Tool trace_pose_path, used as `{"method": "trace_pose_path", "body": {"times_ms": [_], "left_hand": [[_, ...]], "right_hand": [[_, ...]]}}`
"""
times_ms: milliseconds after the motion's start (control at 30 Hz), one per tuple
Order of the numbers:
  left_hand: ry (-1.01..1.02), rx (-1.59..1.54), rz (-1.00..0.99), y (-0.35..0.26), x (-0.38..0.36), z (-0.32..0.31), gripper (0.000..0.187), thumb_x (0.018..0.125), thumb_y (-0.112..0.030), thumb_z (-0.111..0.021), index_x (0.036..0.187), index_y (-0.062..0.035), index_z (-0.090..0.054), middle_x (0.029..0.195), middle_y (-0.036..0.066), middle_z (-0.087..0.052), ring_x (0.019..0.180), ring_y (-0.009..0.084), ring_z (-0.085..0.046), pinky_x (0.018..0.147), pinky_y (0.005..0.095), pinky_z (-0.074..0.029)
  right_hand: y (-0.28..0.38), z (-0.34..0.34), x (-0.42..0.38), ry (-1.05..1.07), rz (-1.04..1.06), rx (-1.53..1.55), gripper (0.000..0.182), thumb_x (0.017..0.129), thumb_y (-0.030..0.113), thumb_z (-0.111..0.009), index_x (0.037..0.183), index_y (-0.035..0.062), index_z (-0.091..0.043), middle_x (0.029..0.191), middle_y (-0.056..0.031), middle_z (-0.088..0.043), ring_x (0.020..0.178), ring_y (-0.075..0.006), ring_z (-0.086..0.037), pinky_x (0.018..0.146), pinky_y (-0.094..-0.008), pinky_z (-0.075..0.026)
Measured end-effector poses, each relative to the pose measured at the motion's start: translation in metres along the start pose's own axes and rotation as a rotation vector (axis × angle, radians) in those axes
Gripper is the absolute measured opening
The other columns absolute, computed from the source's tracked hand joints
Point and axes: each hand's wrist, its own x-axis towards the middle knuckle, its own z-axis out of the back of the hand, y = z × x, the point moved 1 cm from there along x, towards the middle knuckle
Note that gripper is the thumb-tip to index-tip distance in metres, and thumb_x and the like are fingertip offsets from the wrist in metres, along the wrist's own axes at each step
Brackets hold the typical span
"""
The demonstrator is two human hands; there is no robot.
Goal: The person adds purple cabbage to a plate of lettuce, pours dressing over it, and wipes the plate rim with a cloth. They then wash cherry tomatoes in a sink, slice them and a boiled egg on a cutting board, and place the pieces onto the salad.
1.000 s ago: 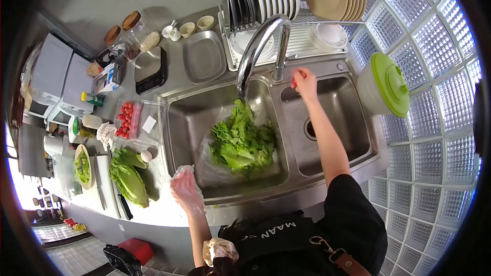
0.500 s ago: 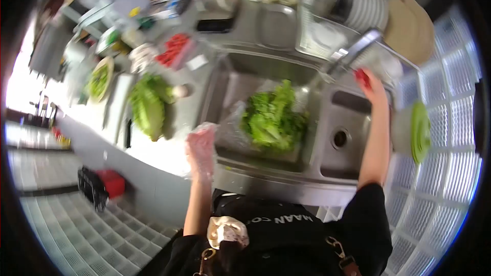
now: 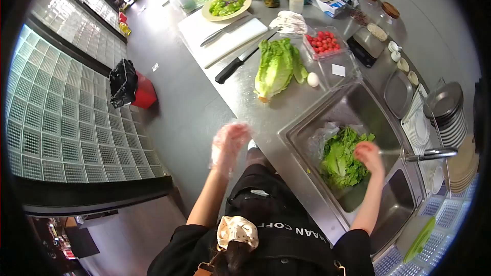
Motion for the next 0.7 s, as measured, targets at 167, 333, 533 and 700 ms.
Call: {"method": "trace_pose_path", "body": {"times_ms": [167, 333, 533, 700], "left_hand": [[-0.136, -0.145, -0.09, -0.056, 0.041, 0.073, 0.02, 0.092, -0.019, -0.053, 0.101, -0.0018, -0.056, 0.098, 0.009, -0.062, 0.087, 0.0186, -0.062, 0.074, 0.0271, -0.053], [-0.199, -0.197, -0.097, -0.094, 0.109, 0.124, 0.023, 0.092, -0.018, -0.053, 0.105, 0.0007, -0.055, 0.097, 0.009, -0.061, 0.083, 0.0171, -0.062, 0.074, 0.026, -0.054], [-0.173, -0.113, -0.043, -0.17, 0.222, 0.189, 0.024, 0.09, -0.016, -0.056, 0.107, 0.0008, -0.054, 0.1, 0.009, -0.062, 0.087, 0.0187, -0.063, 0.075, 0.0283, -0.054], [-0.103, 0.082, 0.019, -0.236, 0.31, 0.228, 0.026, 0.088, -0.013, -0.059, 0.109, 0.0015, -0.054, 0.098, 0.011, -0.063, 0.088, 0.02, -0.063, 0.076, 0.0291, -0.052]], "right_hand": [[0.003, -0.026, -0.007, -0.21, 0.075, 0.079, 0.014, 0.084, 0.002, -0.057, 0.098, 0.0047, -0.059, 0.081, -0.005, -0.061, 0.065, -0.0165, -0.057, 0.063, -0.0251, -0.052], [-0.044, 0.013, 0.003, -0.261, -0.053, 0.021, 0.014, 0.083, -0.002, -0.057, 0.095, 0.0053, -0.059, 0.082, -0.0046, -0.057, 0.066, -0.0151, -0.055, 0.062, -0.0245, -0.052], [0.038, -0.083, -0.003, -0.768, 0.507, 0.617, 0.017, 0.086, 0.006, -0.056, 0.102, 0.0024, -0.06, 0.081, -0.0044, -0.059, 0.068, -0.0167, -0.06, 0.062, -0.0233, -0.051], [0.061, -0.125, 0.061, -1.133, 0.253, -1.306, 0.017, 0.085, 0.008, -0.056, 0.099, 0.0018, -0.062, 0.078, -0.0135, -0.06, 0.07, -0.0296, -0.058, 0.068, -0.0383, -0.049]]}}
